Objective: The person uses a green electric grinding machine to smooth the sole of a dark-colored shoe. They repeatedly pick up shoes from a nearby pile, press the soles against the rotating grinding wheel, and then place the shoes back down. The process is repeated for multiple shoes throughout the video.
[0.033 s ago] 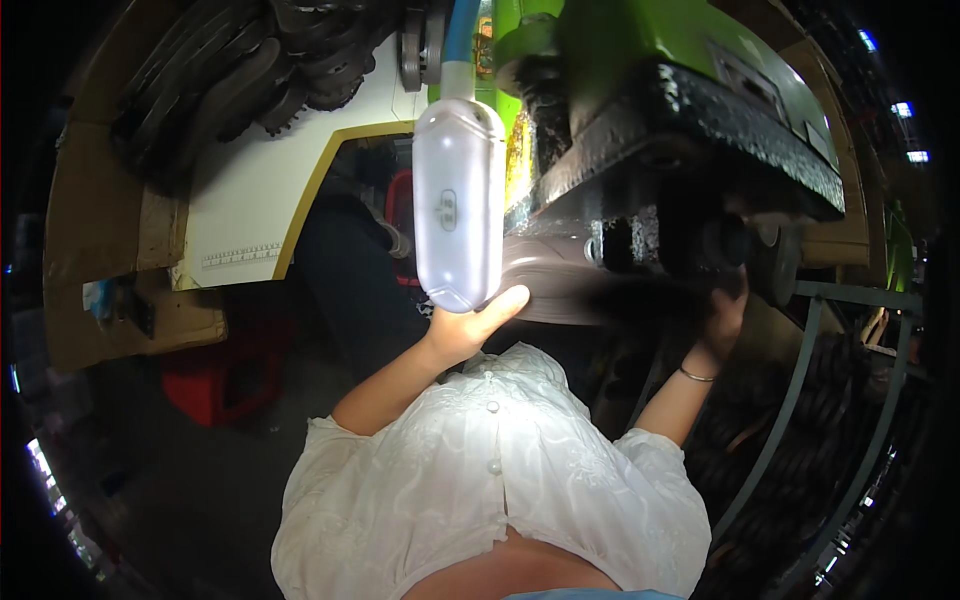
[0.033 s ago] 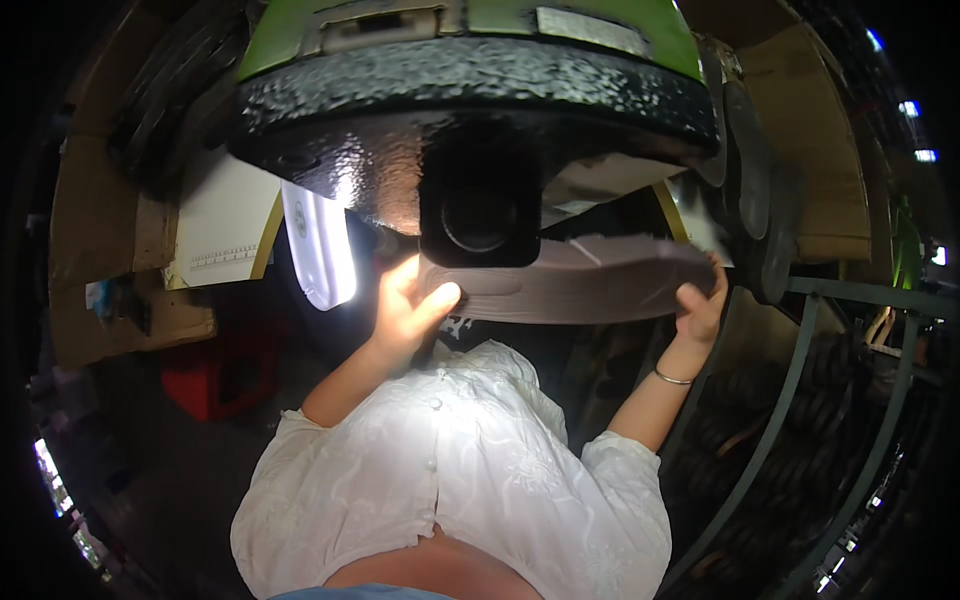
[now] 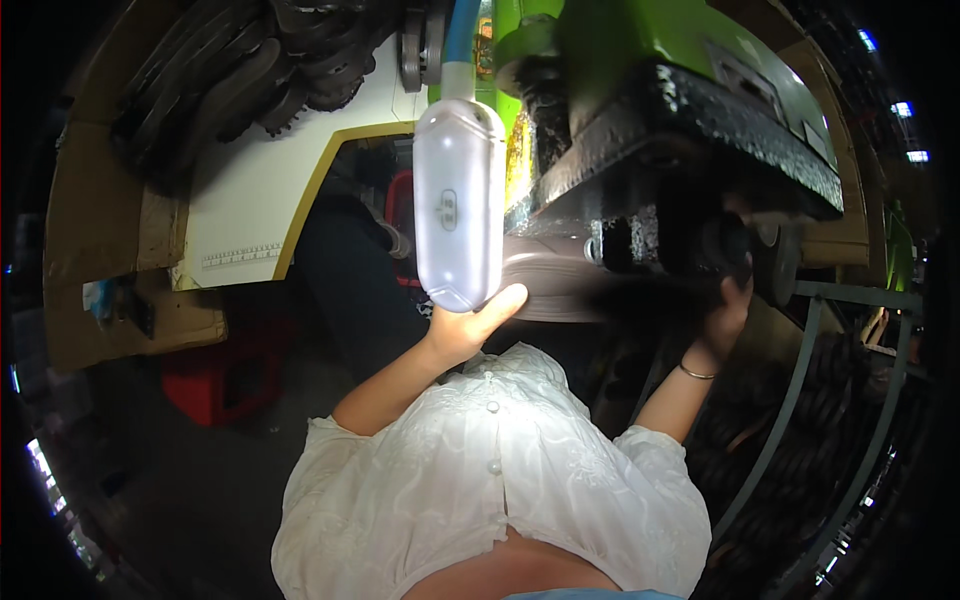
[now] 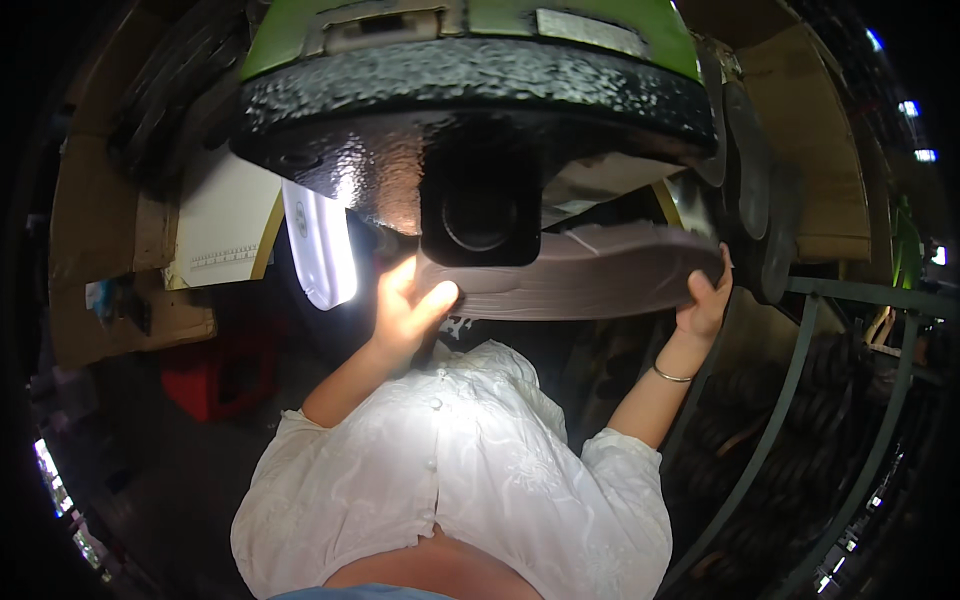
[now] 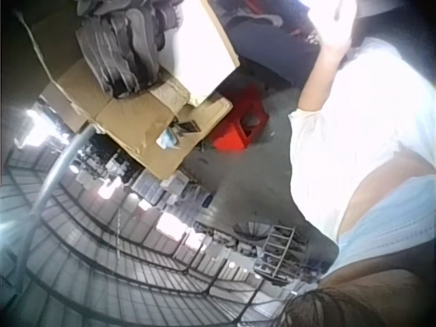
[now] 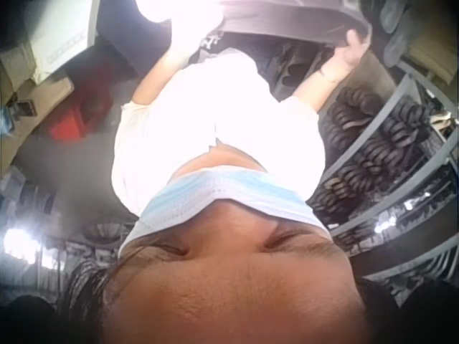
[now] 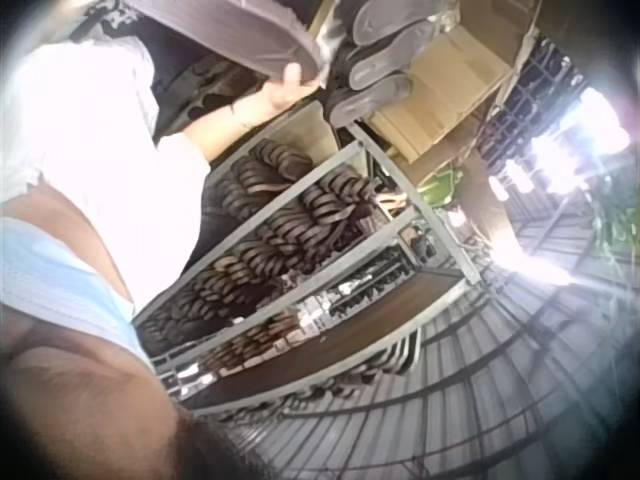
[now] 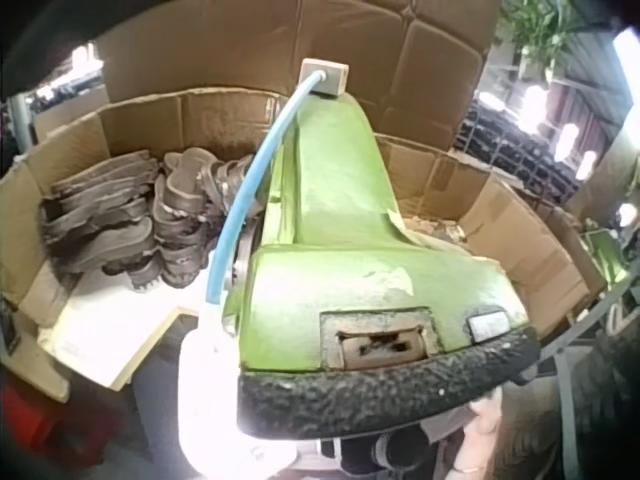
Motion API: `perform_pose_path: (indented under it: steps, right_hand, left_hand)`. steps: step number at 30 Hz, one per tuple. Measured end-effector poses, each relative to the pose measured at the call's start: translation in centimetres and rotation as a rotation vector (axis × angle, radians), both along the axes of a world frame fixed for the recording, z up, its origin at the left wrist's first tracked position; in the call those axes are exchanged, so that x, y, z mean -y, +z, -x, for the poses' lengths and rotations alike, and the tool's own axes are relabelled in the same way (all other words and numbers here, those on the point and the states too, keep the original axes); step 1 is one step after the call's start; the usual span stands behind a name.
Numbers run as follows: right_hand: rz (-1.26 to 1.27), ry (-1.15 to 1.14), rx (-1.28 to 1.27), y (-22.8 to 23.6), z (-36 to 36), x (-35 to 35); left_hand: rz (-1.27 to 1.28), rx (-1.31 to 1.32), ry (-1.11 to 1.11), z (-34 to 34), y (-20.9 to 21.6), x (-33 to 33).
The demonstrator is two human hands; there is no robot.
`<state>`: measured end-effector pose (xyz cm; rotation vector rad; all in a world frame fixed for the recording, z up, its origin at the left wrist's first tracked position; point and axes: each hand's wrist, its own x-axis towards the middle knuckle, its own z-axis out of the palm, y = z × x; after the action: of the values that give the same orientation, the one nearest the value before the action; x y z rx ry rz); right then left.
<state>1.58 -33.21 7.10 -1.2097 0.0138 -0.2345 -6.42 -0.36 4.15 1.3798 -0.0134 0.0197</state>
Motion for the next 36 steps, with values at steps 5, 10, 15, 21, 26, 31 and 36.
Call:
perform_pose_path:
  steps: [5,10,15,21,26,31,36]
  right_hand:
    - [-0.025,0.033,0.15,1.5,-2.0,-3.7]
    - [-0.218,0.009,0.07,-0.3,-1.6,-5.4]
    - [-0.534,0.036,-0.07,-0.7,0.0,-8.1]
    - [-0.731,0.165,-0.117,-2.1,1.4,-11.1]
    - [-0.664,0.228,-0.109,-3.6,2.5,-14.5]
    - [-0.672,0.33,-0.223,-3.9,2.6,-17.1]
    - [-0.603,0.412,-0.228,-3.5,3.2,-19.1]
  left_hand:
    - [0.126,-0.064,0.071,0.5,0.7,-1.1]
    - [0.216,-0.017,0.168,1.2,1.6,-2.8]
    - [0.164,0.009,0.196,1.5,0.1,-5.3]
    - [0.129,-0.052,0.213,2.0,-0.7,-7.5]
    - [0.129,-0.084,0.25,3.7,-0.3,-10.1]
    - [0.171,-0.131,0.22,6.5,-1.1,-12.2]
    - [0.212,-0.143,0.249,7.9,-2.4,-13.8]
